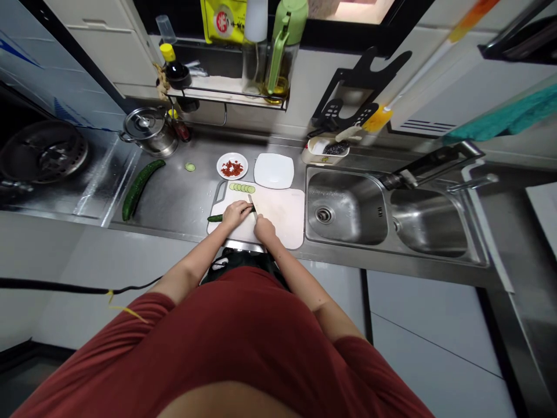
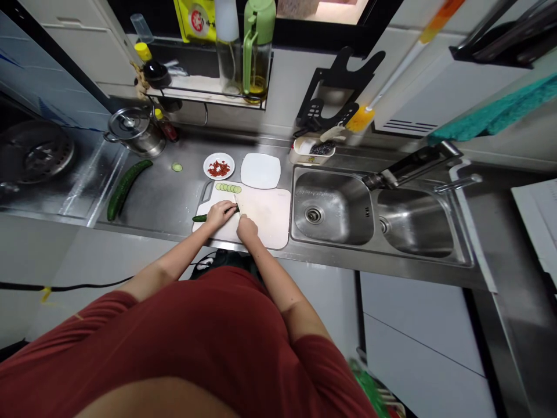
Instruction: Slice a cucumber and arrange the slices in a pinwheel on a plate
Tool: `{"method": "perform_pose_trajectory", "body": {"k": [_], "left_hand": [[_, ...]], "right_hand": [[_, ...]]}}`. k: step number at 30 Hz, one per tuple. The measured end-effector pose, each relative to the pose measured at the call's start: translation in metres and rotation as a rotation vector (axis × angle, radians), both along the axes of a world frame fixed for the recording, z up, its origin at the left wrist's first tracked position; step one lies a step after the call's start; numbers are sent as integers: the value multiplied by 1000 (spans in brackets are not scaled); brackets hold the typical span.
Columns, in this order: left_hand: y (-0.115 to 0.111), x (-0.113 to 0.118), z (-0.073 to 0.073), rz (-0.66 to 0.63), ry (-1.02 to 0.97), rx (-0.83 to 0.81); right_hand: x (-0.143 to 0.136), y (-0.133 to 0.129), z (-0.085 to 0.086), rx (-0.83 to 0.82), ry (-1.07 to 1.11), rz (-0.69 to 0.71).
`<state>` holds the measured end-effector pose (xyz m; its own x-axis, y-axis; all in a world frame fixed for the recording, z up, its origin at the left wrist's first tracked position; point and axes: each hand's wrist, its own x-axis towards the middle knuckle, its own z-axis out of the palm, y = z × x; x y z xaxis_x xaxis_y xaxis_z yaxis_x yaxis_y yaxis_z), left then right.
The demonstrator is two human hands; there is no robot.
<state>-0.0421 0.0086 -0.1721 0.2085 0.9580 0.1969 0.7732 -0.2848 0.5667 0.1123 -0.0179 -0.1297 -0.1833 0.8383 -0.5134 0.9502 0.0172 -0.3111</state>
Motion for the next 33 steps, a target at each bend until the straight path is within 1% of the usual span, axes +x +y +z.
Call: {"method": "perform_pose_trajectory", "body": {"k": [5, 10, 16, 21, 24, 33], "left_hand": [[0, 0, 0, -8, 7, 6], [0, 0, -1, -5, -3, 6], [-1, 0, -2, 0, -9, -4], [0, 0, -4, -10, -13, -3], [0, 0, -6, -11, -13, 7], [0, 0, -6, 0, 3, 14]], "right_hand": [[-4, 6, 3, 11, 11, -6], [-2, 4, 5, 16, 4, -3], [10, -15, 3, -16, -14, 20], [15, -26, -1, 0, -39, 19], [12, -23, -1, -7, -29, 14], [-1, 1, 3, 0, 3, -8]]}}
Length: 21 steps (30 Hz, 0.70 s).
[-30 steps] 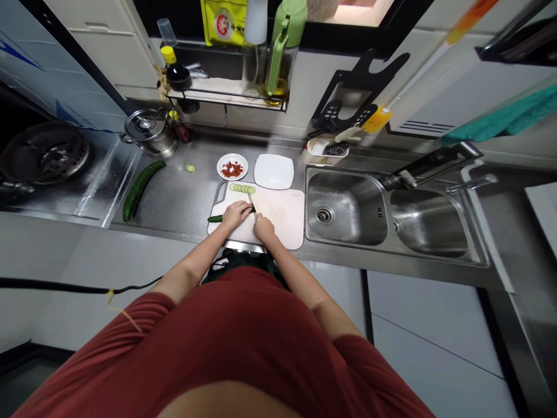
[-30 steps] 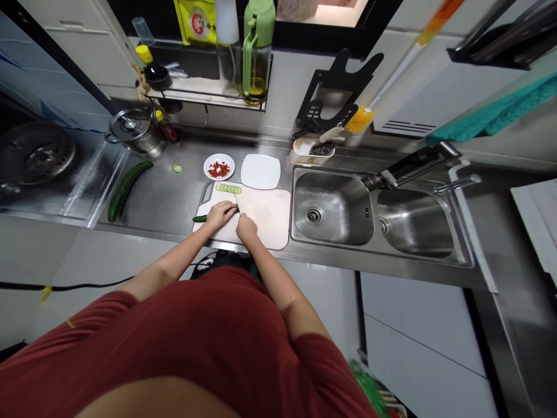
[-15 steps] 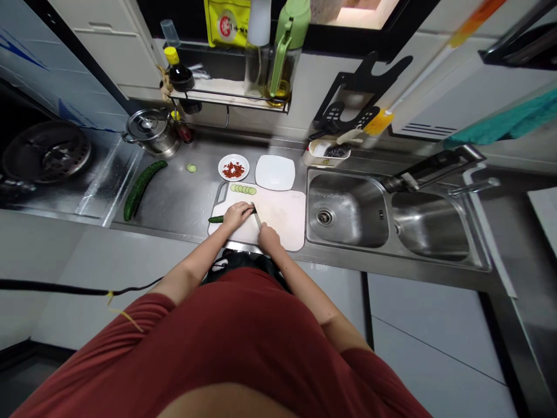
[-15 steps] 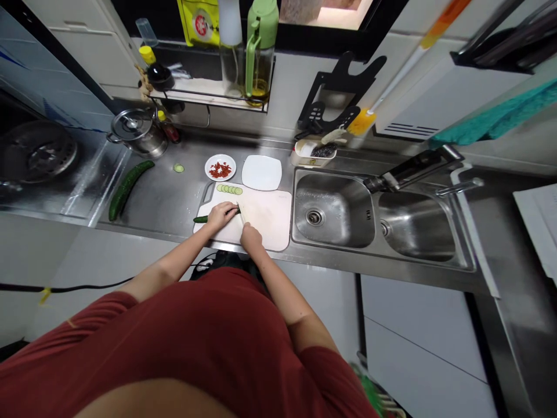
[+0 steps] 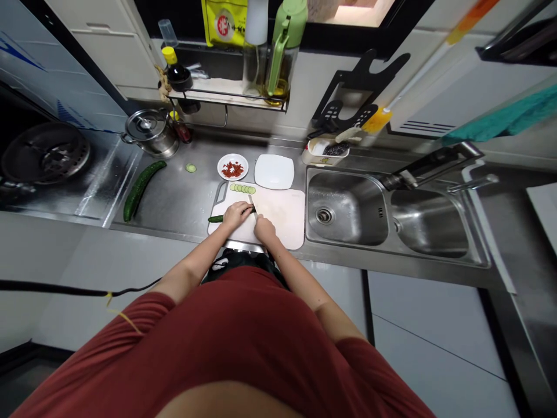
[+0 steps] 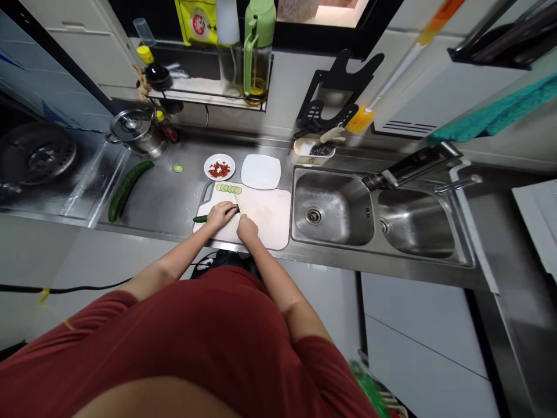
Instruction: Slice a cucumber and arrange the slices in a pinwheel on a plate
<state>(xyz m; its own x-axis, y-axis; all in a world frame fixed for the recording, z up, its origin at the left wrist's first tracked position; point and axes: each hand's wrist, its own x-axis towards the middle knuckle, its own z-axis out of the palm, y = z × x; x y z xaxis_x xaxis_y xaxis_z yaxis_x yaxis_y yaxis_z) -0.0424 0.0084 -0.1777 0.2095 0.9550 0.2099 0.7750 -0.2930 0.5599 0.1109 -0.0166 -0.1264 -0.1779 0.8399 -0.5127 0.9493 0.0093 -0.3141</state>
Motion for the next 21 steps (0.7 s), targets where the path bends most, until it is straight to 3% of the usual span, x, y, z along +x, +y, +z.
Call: {"method": "perform_pose_trajectory", "body": {"k": [7, 16, 21], "left_hand": [[0, 0, 3, -7, -3, -11], [-1, 0, 4, -11, -14, -10], [-1, 1, 3, -7, -12, -7]], "right_hand": [[-1, 3, 4, -2, -2, -1], [14, -24, -2, -13, -31, 13], [12, -25, -3, -17, -44, 8]]}}
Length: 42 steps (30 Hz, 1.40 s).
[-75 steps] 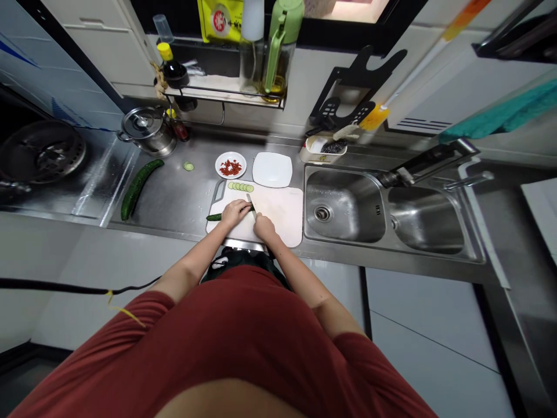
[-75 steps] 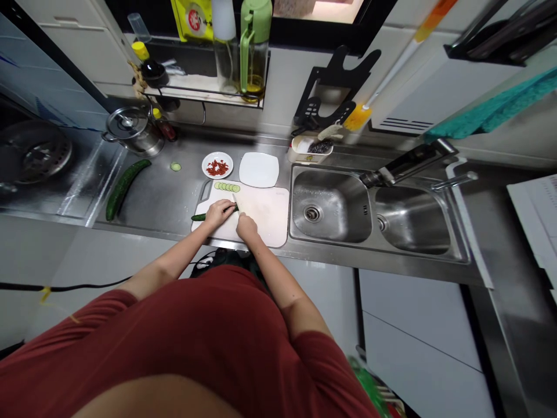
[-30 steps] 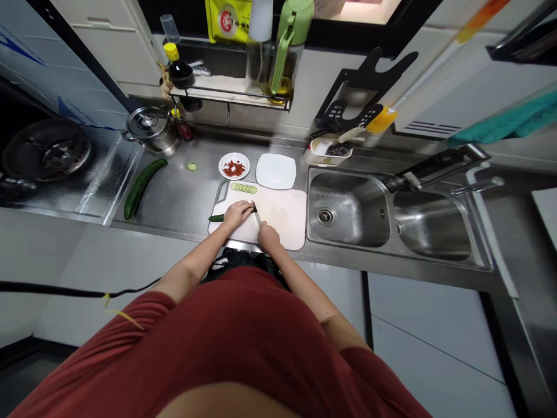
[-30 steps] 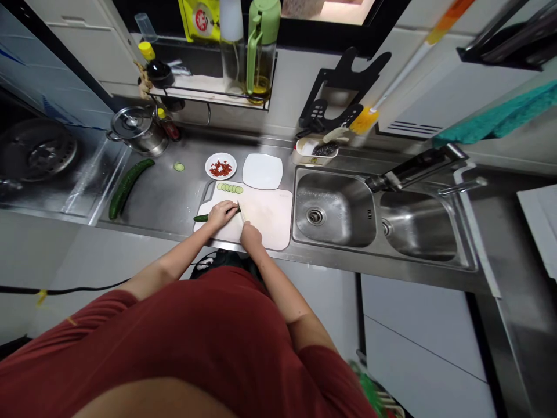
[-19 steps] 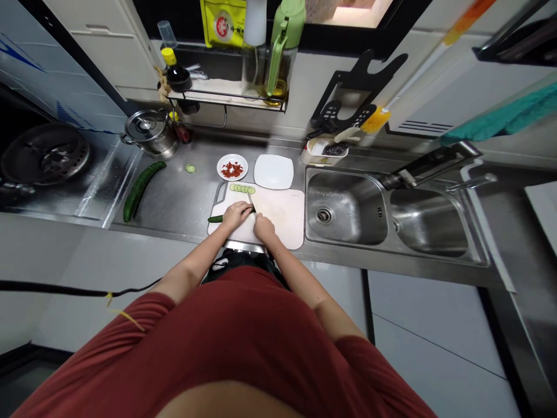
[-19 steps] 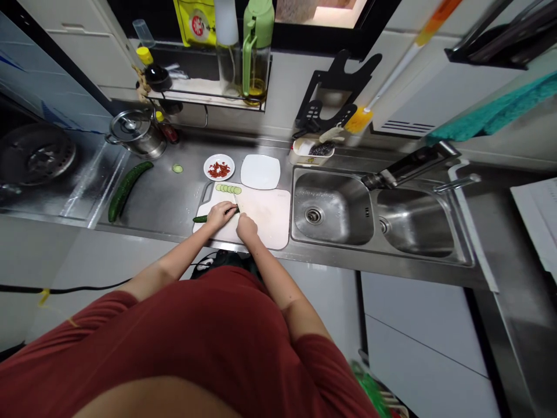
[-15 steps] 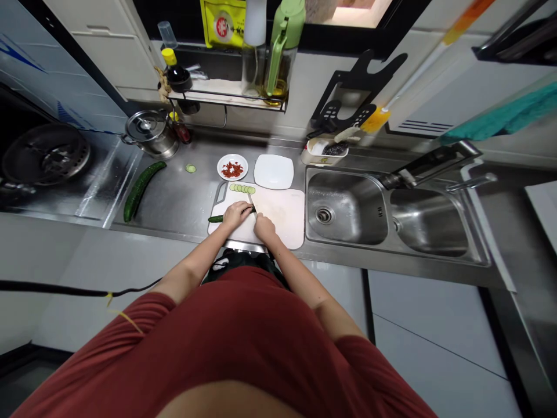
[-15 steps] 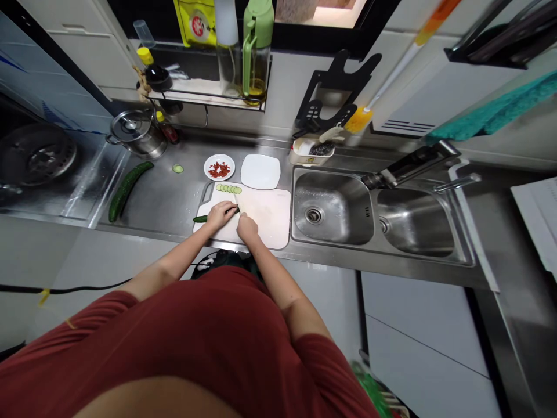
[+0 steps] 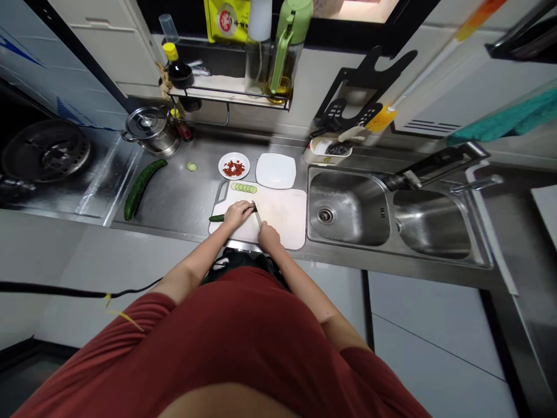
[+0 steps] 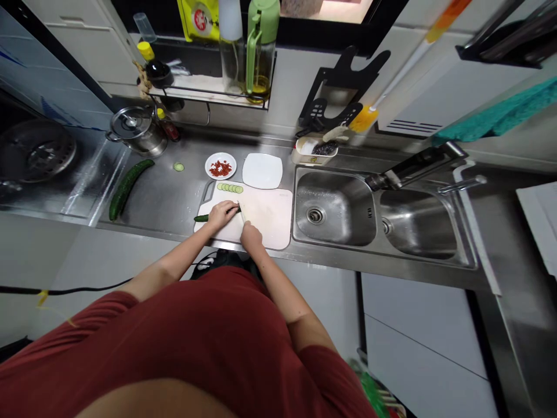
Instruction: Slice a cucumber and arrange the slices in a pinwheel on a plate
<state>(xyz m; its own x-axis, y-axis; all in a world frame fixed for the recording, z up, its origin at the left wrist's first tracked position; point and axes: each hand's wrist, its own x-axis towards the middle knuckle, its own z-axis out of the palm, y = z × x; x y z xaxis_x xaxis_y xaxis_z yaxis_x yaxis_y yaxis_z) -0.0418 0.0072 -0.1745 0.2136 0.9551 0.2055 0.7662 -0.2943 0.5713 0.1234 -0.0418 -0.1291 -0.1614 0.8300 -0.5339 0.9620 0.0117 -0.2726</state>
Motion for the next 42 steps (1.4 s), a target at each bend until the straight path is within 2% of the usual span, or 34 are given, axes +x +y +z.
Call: {"method": "perform_pose_trajectory", "body": {"k": [10, 15, 42], "left_hand": [[1, 0, 1, 1, 10, 7], [1, 0, 1, 0, 20, 4], [0, -1, 0, 9, -17, -27]], "right_hand": [[-12, 25, 3, 19, 35, -9], [-14, 29, 1, 40, 37, 0], [11, -19, 0, -14, -11, -4]]}}
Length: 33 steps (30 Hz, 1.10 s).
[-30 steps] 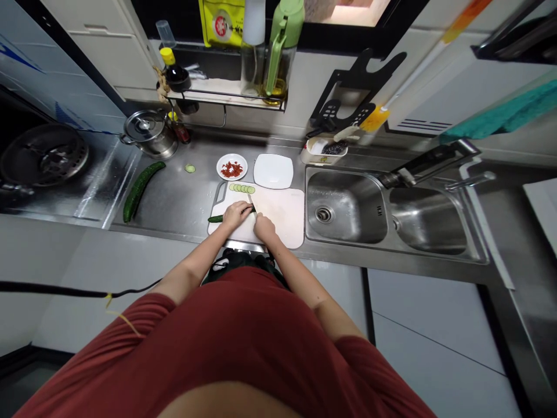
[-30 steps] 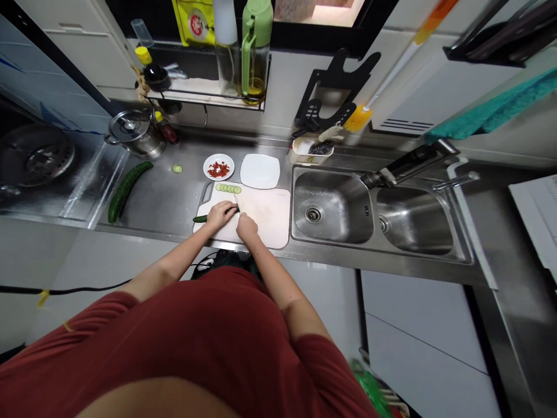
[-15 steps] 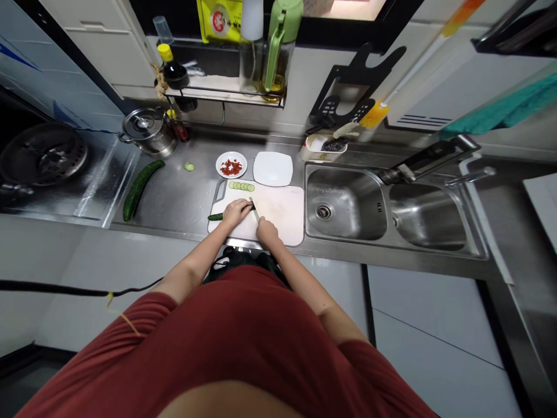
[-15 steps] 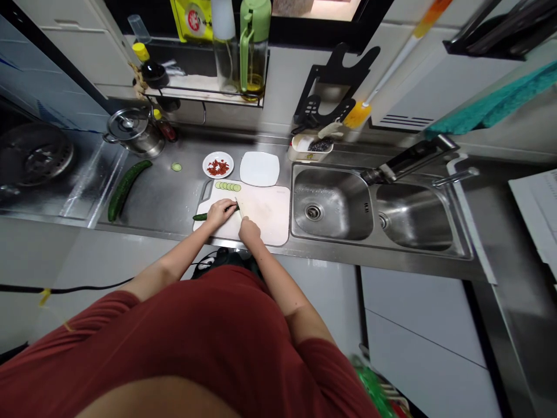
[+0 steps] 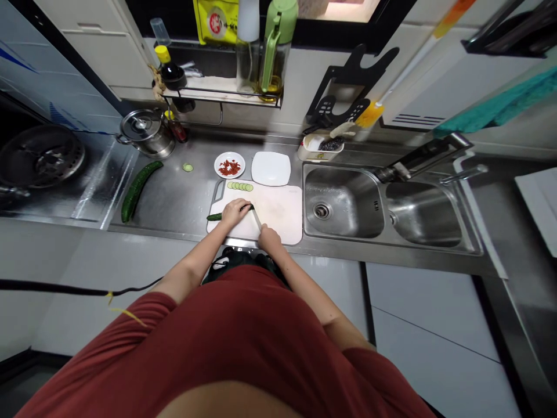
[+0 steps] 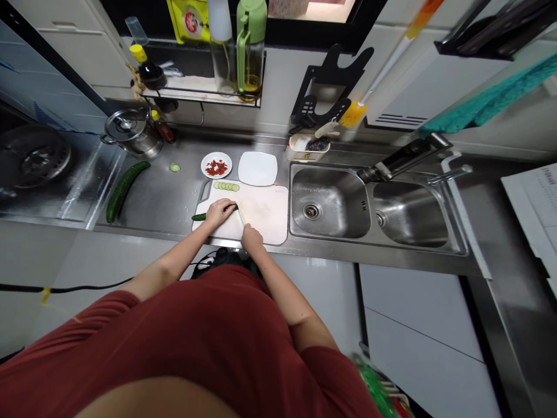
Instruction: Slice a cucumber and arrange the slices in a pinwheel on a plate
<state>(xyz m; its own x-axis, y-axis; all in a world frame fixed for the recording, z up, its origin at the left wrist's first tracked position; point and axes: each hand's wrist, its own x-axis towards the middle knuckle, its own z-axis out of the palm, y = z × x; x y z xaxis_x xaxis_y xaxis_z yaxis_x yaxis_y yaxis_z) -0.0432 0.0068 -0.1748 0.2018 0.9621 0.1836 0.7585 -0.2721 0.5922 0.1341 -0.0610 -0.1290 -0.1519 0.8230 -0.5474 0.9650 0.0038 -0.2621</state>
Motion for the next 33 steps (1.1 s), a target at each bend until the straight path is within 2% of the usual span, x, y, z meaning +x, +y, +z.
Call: {"method": "perform_pose_trajectory", "body": {"k": [10, 17, 23, 33], "left_hand": [[0, 1, 3, 15, 30, -19], [1, 5, 11, 44, 71, -64], [-1, 7, 18, 85, 84, -92], [-1, 2, 23, 211, -12, -50]], "right_hand": [[7, -13, -1, 3, -13, 4], [26, -12, 8, 13, -38, 76], [45, -5, 21, 116, -115, 143], [72, 0, 33, 399, -207, 93]]}}
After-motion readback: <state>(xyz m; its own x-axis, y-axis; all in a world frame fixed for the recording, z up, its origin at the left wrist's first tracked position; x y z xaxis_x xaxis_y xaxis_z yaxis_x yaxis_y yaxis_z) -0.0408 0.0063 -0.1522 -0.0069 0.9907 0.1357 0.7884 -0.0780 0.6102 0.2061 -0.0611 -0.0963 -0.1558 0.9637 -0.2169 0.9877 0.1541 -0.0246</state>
